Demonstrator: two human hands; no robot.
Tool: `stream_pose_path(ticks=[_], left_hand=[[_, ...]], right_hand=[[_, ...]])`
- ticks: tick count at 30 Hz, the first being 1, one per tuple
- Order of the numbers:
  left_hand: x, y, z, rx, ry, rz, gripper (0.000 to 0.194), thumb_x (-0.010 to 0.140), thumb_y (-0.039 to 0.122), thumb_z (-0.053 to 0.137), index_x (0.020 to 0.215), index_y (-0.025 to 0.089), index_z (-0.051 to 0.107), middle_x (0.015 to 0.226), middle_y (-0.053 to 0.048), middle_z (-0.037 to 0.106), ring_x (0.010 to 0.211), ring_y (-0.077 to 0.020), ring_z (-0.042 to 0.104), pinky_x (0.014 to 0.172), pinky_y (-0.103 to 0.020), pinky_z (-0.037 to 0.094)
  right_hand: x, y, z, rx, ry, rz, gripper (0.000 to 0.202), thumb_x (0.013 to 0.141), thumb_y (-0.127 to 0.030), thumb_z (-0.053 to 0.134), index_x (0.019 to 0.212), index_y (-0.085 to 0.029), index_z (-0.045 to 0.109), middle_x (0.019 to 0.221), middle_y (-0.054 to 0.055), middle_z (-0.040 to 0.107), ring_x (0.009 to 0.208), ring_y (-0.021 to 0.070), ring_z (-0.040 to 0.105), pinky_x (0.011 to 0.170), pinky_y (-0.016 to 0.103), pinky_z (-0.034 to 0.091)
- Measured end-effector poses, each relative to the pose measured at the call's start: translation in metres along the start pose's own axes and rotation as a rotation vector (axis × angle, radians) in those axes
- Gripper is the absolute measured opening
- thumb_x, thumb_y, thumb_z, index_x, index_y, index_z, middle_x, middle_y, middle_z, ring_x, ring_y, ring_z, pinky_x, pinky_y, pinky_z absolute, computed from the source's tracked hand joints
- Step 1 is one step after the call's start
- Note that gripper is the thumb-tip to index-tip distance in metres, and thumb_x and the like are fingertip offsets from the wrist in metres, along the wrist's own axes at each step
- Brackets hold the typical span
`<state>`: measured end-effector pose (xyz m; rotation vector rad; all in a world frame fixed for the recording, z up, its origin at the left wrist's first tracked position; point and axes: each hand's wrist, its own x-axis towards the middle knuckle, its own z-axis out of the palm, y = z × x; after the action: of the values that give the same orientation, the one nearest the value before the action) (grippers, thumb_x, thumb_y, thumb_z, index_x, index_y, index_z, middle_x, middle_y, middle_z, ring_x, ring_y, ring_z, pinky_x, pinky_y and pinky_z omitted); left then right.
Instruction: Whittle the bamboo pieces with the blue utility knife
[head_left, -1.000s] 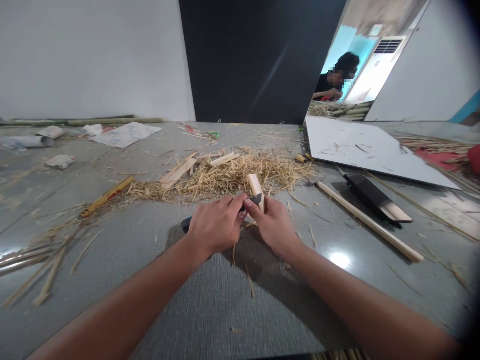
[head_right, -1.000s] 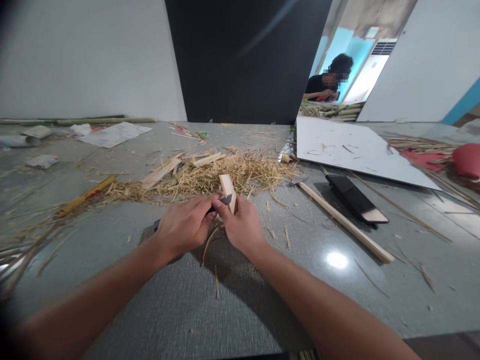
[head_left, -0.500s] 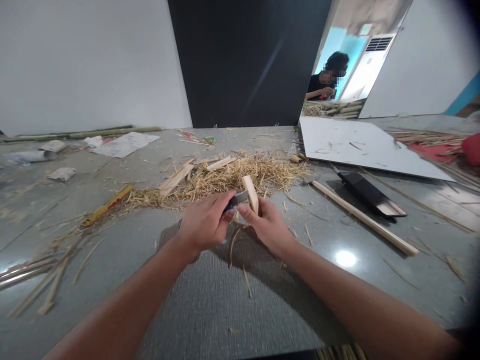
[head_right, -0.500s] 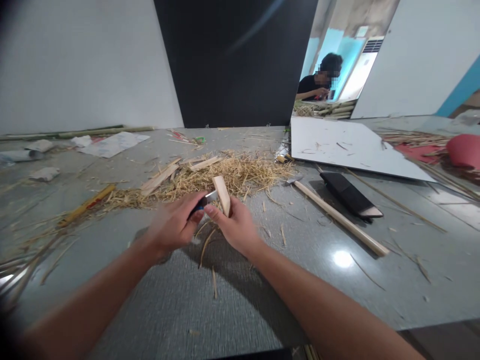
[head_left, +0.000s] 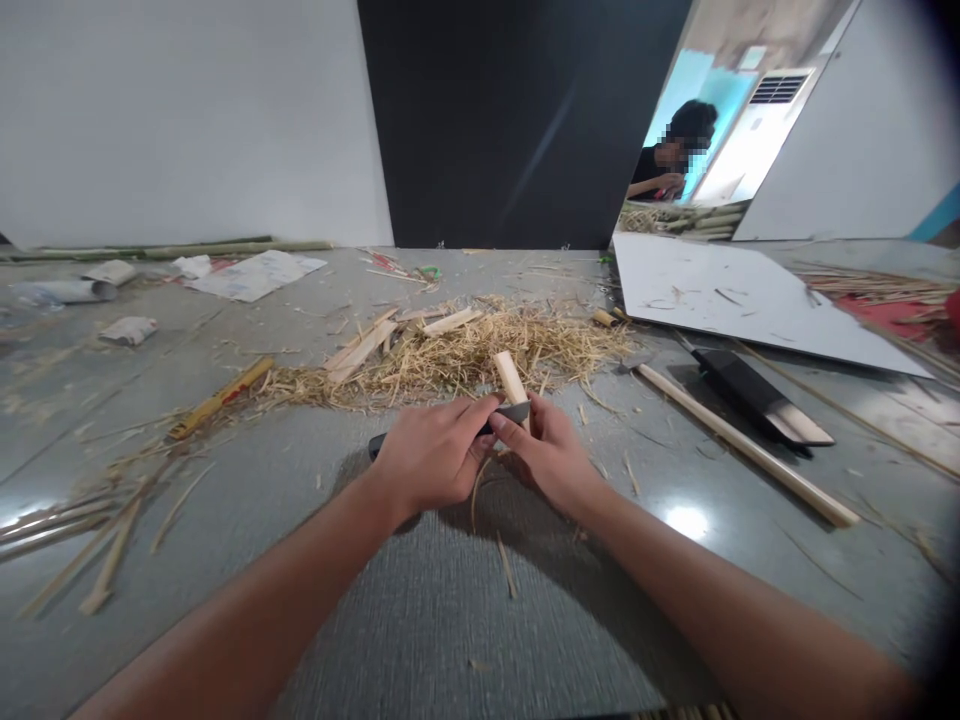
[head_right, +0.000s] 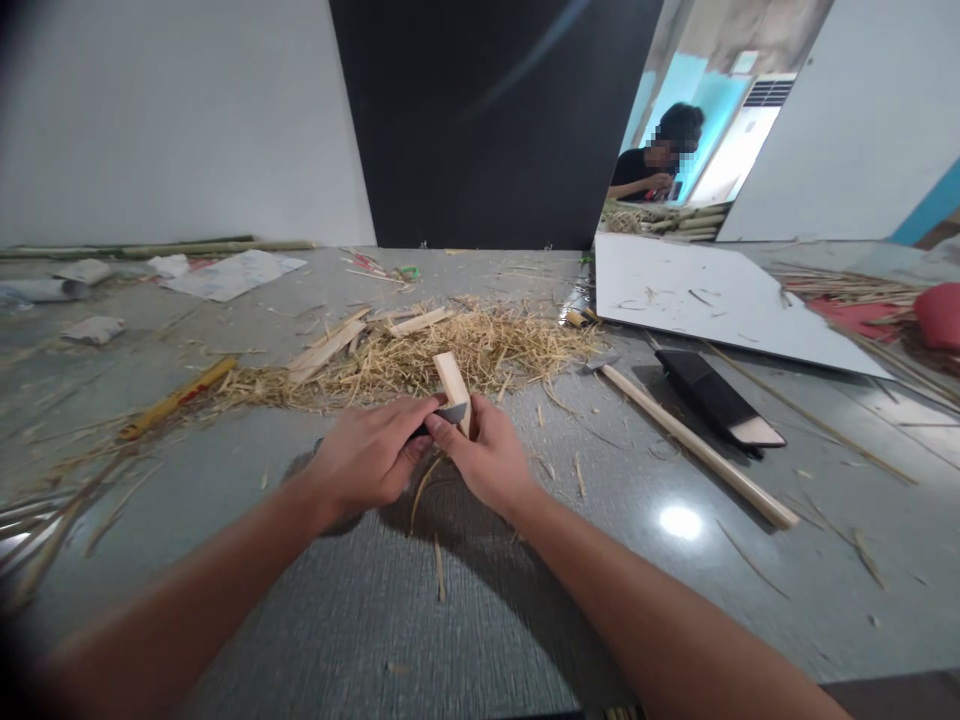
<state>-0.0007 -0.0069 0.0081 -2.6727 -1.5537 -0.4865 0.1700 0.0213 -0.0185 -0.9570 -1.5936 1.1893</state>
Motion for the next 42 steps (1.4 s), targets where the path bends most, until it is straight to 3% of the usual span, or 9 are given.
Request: stream_pose_path(ticks=[6,15,27,31,33,35,38,42], left_hand=[[0.0,0.009,0.0,0.049,0.056,-0.08,0.042,0.095,0.035,0.031,0.132,0.019,0.043,0.117,-0.011,0.065,0.094,-0.0268,0.065,0.076,-0.041,0.051],[0.001,0.022,-0.002,0.047,0.052,-0.207,0.038,0.094,0.034,0.034,0.129,0.023,0.044,0.112,-0.01,0.066,0.089,-0.0269,0.066,0.068,-0.039,0.05],[0.006,0.033,0.003,-0.059,0.117,-0.31,0.037,0.096,0.036,0.032,0.128,0.024,0.045,0.117,-0.009,0.065,0.094,-0.0273,0.065,0.075,-0.041,0.049],[0.012,0.017,-0.001,-0.07,0.184,-0.366,0.038,0.096,0.038,0.03,0.126,0.023,0.048,0.11,-0.01,0.067,0.087,-0.0261,0.065,0.072,-0.039,0.049],[0.013,-0.004,-0.006,-0.034,0.356,-0.528,0.043,0.097,0.041,0.023,0.123,0.019,0.049,0.095,-0.012,0.069,0.079,-0.0259,0.065,0.067,-0.038,0.049],[0.01,-0.025,-0.009,0.057,0.509,-0.579,0.044,0.097,0.041,0.024,0.128,0.02,0.046,0.101,-0.013,0.068,0.087,-0.0272,0.064,0.073,-0.04,0.049],[0.004,-0.04,-0.006,0.044,0.478,-0.487,0.043,0.096,0.04,0.029,0.129,0.018,0.047,0.107,-0.012,0.067,0.093,-0.0269,0.064,0.077,-0.038,0.049],[0.002,-0.025,0.006,-0.036,0.371,-0.218,0.044,0.095,0.039,0.035,0.132,0.018,0.044,0.118,-0.013,0.064,0.099,-0.0259,0.063,0.081,-0.037,0.05]], right_hand=[[0.001,-0.009,0.0,-0.086,0.011,-0.028,0.032,0.083,-0.05,0.059,0.077,-0.018,0.056,0.064,-0.003,0.049,0.057,0.0114,0.041,0.052,0.025,0.034],[-0.001,-0.012,0.002,-0.102,0.118,0.06,0.041,0.079,-0.057,0.061,0.068,-0.018,0.055,0.061,-0.003,0.045,0.055,0.0112,0.038,0.048,0.024,0.029],[0.001,-0.019,0.006,0.012,0.16,0.133,0.044,0.077,-0.06,0.062,0.069,-0.017,0.058,0.061,-0.003,0.048,0.054,0.0098,0.037,0.047,0.024,0.029],[0.0,-0.018,0.006,0.018,0.175,0.123,0.044,0.077,-0.059,0.062,0.066,-0.018,0.053,0.058,-0.004,0.043,0.051,0.009,0.035,0.044,0.024,0.027],[-0.002,-0.017,0.007,0.017,0.178,0.156,0.046,0.077,-0.061,0.061,0.063,-0.02,0.046,0.052,-0.006,0.037,0.046,0.0078,0.031,0.04,0.023,0.023],[-0.004,-0.016,0.007,0.037,0.168,0.2,0.048,0.077,-0.064,0.06,0.063,-0.021,0.041,0.049,-0.008,0.031,0.041,0.0069,0.027,0.037,0.023,0.019],[-0.005,-0.016,0.006,0.051,0.135,0.198,0.048,0.077,-0.065,0.06,0.066,-0.021,0.041,0.047,-0.009,0.031,0.038,0.0064,0.028,0.035,0.022,0.019],[-0.005,-0.015,0.005,0.06,0.074,0.158,0.047,0.077,-0.062,0.062,0.067,-0.021,0.042,0.047,-0.009,0.033,0.038,0.0055,0.03,0.034,0.021,0.02]])
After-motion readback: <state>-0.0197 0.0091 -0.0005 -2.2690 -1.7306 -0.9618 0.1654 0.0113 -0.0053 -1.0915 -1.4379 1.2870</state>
